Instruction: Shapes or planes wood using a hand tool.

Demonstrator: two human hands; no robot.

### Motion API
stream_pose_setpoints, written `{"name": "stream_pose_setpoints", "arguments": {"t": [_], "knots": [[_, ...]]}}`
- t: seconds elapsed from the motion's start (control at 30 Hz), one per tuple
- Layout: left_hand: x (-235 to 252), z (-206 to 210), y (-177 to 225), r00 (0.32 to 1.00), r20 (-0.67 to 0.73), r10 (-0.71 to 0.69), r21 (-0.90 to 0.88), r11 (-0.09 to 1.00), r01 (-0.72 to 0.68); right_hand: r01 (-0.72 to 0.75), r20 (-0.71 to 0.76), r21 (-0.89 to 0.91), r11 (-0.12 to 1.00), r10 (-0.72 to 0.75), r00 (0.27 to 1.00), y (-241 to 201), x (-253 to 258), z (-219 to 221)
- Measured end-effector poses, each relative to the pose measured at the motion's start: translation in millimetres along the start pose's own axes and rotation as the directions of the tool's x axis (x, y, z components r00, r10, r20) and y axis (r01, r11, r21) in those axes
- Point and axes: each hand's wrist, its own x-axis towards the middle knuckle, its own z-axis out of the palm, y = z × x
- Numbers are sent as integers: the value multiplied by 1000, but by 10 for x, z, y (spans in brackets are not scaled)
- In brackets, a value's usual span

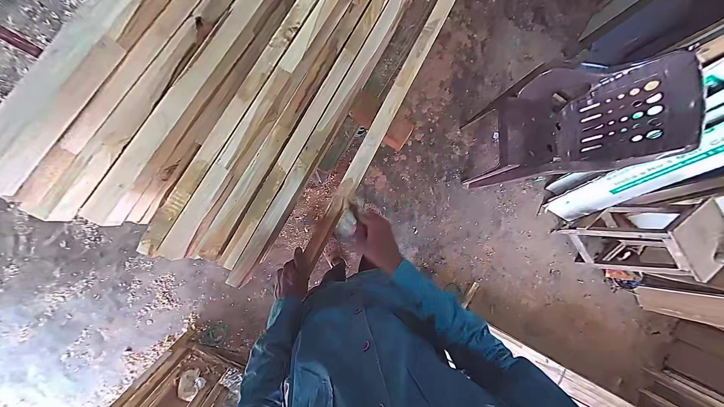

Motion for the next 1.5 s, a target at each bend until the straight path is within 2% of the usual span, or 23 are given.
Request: {"name": "stream_pose_setpoints", "arguments": {"t": [0.07, 0.13, 0.2, 0.27, 0.33, 0.4, 0.5, 0.6, 0.7, 0.8, 0.9, 0.97, 1.0, 1.03, 1.1, 1.13, 1.17, 1.27, 1.33, 1.4, 1.43, 1.5], "knots": [[-102, 119, 51, 993, -110, -44, 37, 998, 48, 88, -221, 14, 996, -83, 972, 212, 387, -340], [-106, 173, 58, 989, -139, -59, 29, 998, 64, 154, -381, -43, 987, -158, 911, 402, 931, -611], [-104, 171, 71, 991, -121, -65, 12, 998, 66, 149, -372, -85, 985, -170, 912, 582, 1397, -752], [-92, 156, 42, 993, -109, -41, -11, 999, 40, 175, -348, -139, 975, -214, 913, 799, 1605, -654], [-51, 130, 8, 995, -96, -18, -56, 998, 12, 138, -272, -182, 974, -185, 944, 939, 1489, -489], [-59, 137, 3, 994, -105, -27, -75, 997, 19, 15, -197, -220, 975, -59, 979, 948, 1217, -435], [-127, 267, 81, 968, -244, -58, -42, 998, 50, -67, -246, -258, 964, 2, 969, 708, 1143, -706], [-183, 323, 107, 958, -278, -68, 1, 997, 71, -107, -253, -352, 930, 16, 967, 297, 1502, -1134], [-221, 357, 148, 945, -318, -72, 32, 996, 87, -187, -122, -382, 905, 151, 981, -160, 1589, -1316], [-228, 320, 167, 935, -349, -60, 46, 996, 82, -185, 13, -404, 896, 208, 978, -455, 1163, -1079], [-168, 204, 47, 981, -193, 27, 40, 999, -20, -101, 182, -488, 867, 214, 960, -484, 754, -915], [74, 104, -136, 992, -28, 124, -138, 982, -127, -18, 265, -424, 905, 143, 953, -308, 684, -990], [171, 25, -181, 990, 73, 121, -264, 959, -98, 29, 280, -316, 948, 64, 958, -161, 664, -1020], [266, -81, -199, 972, 215, 92, -385, 923, -2, 51, 276, -153, 987, -7, 961, -27, 642, -1036], [536, -84, -373, 884, 434, 176, -631, 760, 158, 10, 236, 222, 975, -64, 970, 193, 557, -938], [628, -76, -434, 843, 493, 216, -684, 695, 222, 1, 203, 300, 954, -65, 977, 220, 511, -847], [690, -97, -447, 814, 529, 241, -694, 675, 251, 42, 141, 286, 957, -85, 986, 255, 547, -713], [750, -44, -458, 730, 612, 305, -671, 690, 273, 241, -96, 35, 970, -237, 967, 481, 797, -40], [723, -29, -454, 717, 615, 327, -686, 670, 283, 224, -135, -114, 968, -239, 962, 586, 769, 384], [698, -6, -443, 783, 564, 264, -709, 641, 294, 81, -89, -209, 975, -101, 991, 642, 545, 636], [656, -25, -388, 833, 519, 192, -697, 659, 282, 17, -68, -231, 973, -34, 997, 657, 440, 670], [549, -53, -264, 914, 402, 54, -610, 760, 224, -35, -110, -237, 971, 9, 994, 628, 338, 563]]}}
